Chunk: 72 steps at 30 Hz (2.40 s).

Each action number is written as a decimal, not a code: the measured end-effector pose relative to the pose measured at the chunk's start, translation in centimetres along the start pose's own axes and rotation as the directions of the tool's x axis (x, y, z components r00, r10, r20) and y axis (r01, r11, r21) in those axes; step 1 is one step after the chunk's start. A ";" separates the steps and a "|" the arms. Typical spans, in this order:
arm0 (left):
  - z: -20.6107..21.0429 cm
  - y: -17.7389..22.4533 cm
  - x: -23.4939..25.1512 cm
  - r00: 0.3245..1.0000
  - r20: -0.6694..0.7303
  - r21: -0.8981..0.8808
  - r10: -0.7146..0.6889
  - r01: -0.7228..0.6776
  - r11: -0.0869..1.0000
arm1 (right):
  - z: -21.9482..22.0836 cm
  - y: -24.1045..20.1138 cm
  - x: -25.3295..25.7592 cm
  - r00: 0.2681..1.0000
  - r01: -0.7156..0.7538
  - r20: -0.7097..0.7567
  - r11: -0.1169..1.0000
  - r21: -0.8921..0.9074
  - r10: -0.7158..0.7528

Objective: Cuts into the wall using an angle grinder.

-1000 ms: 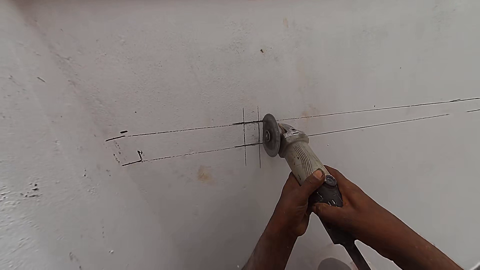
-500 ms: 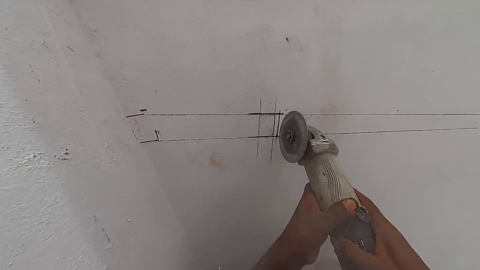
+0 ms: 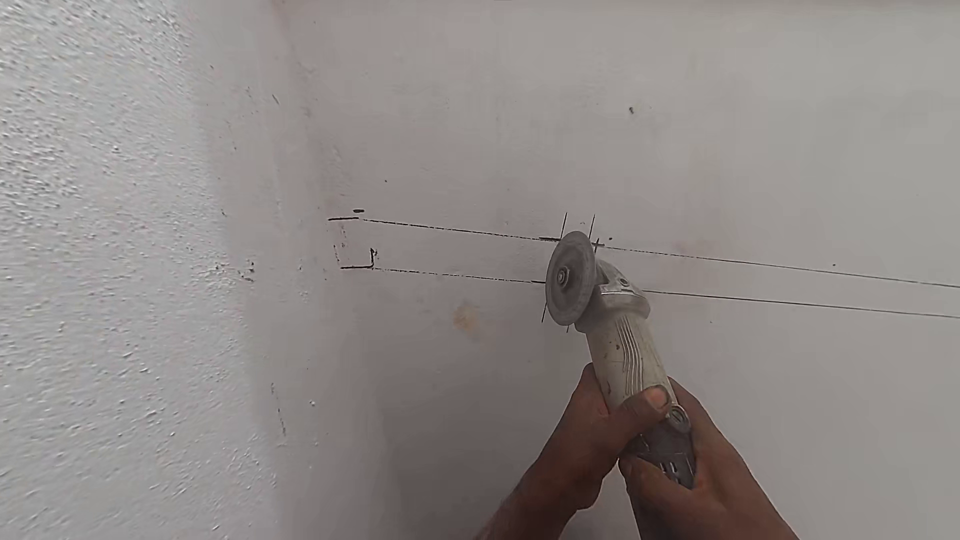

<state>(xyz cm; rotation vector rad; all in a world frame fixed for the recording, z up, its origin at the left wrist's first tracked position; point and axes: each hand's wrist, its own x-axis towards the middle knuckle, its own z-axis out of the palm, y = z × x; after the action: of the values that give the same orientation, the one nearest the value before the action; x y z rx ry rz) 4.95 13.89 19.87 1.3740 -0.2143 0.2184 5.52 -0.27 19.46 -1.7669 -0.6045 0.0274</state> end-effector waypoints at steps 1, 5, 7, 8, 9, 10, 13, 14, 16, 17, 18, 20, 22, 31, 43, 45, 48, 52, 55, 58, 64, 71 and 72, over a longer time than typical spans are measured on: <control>-0.1 -0.1 0.1 1.000 0.000 -0.002 0.001 -0.001 1.000 | 0.1 0.1 0.1 1.000 -0.007 0.002 1.000 0.009 0.007; -0.3 -0.4 0.3 1.000 -0.001 -0.011 0.008 -0.008 1.000 | 0.2 0.3 0.4 1.000 -0.011 0.008 1.000 0.018 0.011; -0.4 -0.5 0.3 1.000 -0.004 -0.002 0.000 0.000 1.000 | 0.3 0.4 0.6 1.000 -0.013 0.007 1.000 0.013 0.012; -0.5 -0.4 0.3 1.000 -0.011 0.001 -0.010 0.010 1.000 | 0.4 0.5 0.6 1.000 -0.018 0.008 1.000 0.012 0.018; -0.5 -0.4 0.3 1.000 -0.018 0.006 -0.019 0.019 1.000 | 0.5 0.5 0.7 1.000 -0.022 0.009 1.000 0.014 0.021; -0.6 -0.5 0.4 1.000 -0.022 0.012 -0.019 0.020 1.000 | 0.5 0.6 0.8 1.000 -0.024 0.009 1.000 0.015 0.024; -0.7 -0.5 0.5 1.000 -0.020 0.017 -0.015 0.015 1.000 | 0.6 0.7 1.0 1.000 -0.013 0.005 1.000 0.005 0.013; -0.6 -0.5 0.6 0.999 -0.024 0.017 -0.021 0.021 1.000 | 0.5 0.7 1.0 1.000 -0.016 0.005 1.000 -0.005 0.016; -0.5 -0.5 0.6 0.999 -0.035 0.007 -0.036 0.036 0.999 | 0.4 0.8 1.2 1.000 -0.024 0.005 0.999 -0.025 0.024; -0.4 -0.5 0.6 0.999 -0.038 -0.004 -0.037 0.037 0.999 | 0.4 1.0 1.4 1.000 -0.024 0.005 0.999 -0.037 0.024; -0.4 -0.5 0.7 0.999 -0.037 -0.015 -0.034 0.034 0.999 | 0.4 1.1 1.5 1.000 -0.021 0.002 0.999 -0.043 0.021; -0.5 -0.6 0.9 0.999 -0.031 -0.028 -0.024 0.023 0.999 | 0.5 1.4 1.8 1.000 -0.007 -0.009 0.999 -0.053 0.007; -0.6 -0.6 1.0 0.999 -0.023 -0.035 -0.025 0.024 0.999 | 0.5 1.3 2.0 1.000 -0.011 -0.010 0.999 -0.052 0.010; -0.8 -0.1 1.4 0.998 -0.036 -0.029 -0.048 0.047 0.998 | 0.7 1.3 2.7 1.000 -0.030 -0.009 0.999 -0.023 0.030; -1.1 -0.1 1.9 1.000 -0.022 -0.039 -0.021 0.020 0.999 | 0.5 0.4 3.5 0.997 -0.071 0.015 0.997 -0.023 0.072; -1.1 0.0 2.0 0.999 -0.030 -0.043 -0.029 0.027 0.999 | 0.5 0.3 3.6 0.997 -0.071 0.005 0.997 -0.027 0.071; -1.0 0.3 2.0 0.998 -0.043 -0.069 -0.046 0.043 0.997 | 0.5 0.3 3.8 0.997 -0.077 0.012 0.997 -0.027 0.077; -1.0 0.3 2.2 0.998 -0.044 -0.075 -0.049 0.046 0.996 | 0.4 0.3 4.1 0.997 -0.076 0.025 0.997 -0.010 0.076; -1.0 0.0 1.8 0.999 -0.023 -0.065 -0.030 0.029 0.997 | 0.4 0.8 3.4 1.000 -0.031 0.000 0.999 -0.020 0.031; -0.4 0.0 1.0 0.999 0.006 -0.011 -0.042 0.042 0.999 | 0.3 1.1 1.4 0.999 0.035 -0.038 0.999 -0.037 -0.037; 1.2 -0.8 -0.1 0.997 0.071 -0.034 -0.042 0.045 0.998 | -1.0 1.8 -1.3 0.999 0.047 -0.020 0.995 0.086 -0.045; 0.9 -1.1 0.3 0.999 0.002 -0.054 -0.051 0.051 0.997 | -0.5 2.7 0.4 0.997 -0.013 0.072 0.916 0.402 -0.018; 0.7 -1.0 0.3 0.999 0.000 -0.053 -0.048 0.048 0.997 | -0.4 2.5 0.6 0.998 -0.016 0.068 0.923 0.384 -0.012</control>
<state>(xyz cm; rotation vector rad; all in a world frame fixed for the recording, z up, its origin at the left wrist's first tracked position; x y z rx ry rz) 5.53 13.03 19.14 1.3253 -0.1843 0.1722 7.14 -0.75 17.47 -1.3880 -0.6019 0.1977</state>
